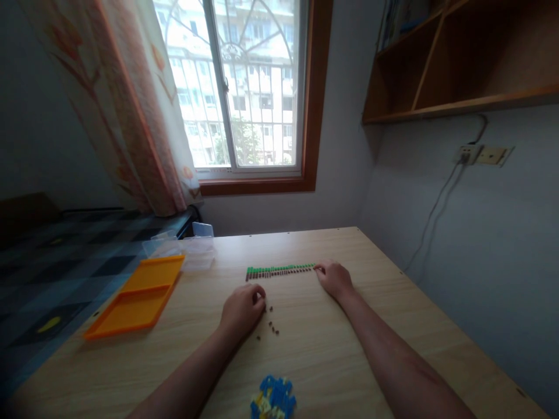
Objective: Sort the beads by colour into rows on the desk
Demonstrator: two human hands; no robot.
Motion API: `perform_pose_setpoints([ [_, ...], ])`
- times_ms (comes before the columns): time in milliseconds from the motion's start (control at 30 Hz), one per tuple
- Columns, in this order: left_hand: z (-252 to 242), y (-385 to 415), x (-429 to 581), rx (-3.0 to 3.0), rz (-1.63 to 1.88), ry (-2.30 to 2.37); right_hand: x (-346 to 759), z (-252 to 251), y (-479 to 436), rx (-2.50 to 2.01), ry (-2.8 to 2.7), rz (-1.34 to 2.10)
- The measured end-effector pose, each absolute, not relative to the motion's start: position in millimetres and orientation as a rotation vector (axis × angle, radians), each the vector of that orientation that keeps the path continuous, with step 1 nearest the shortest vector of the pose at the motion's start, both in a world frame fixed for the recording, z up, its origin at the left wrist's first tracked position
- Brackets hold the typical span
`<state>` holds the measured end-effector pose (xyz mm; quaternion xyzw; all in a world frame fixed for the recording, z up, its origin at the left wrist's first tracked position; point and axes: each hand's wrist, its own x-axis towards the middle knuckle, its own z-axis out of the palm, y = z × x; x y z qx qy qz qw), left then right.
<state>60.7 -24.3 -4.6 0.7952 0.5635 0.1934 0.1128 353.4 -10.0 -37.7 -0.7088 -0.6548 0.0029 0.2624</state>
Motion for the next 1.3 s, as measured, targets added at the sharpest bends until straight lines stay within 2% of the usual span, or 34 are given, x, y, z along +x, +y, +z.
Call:
perform_pose_setpoints([
  [1300,-5,-25,62,2.338,0.602,1.635,339,-30,-18,-2.030,-1.747,-0.016],
])
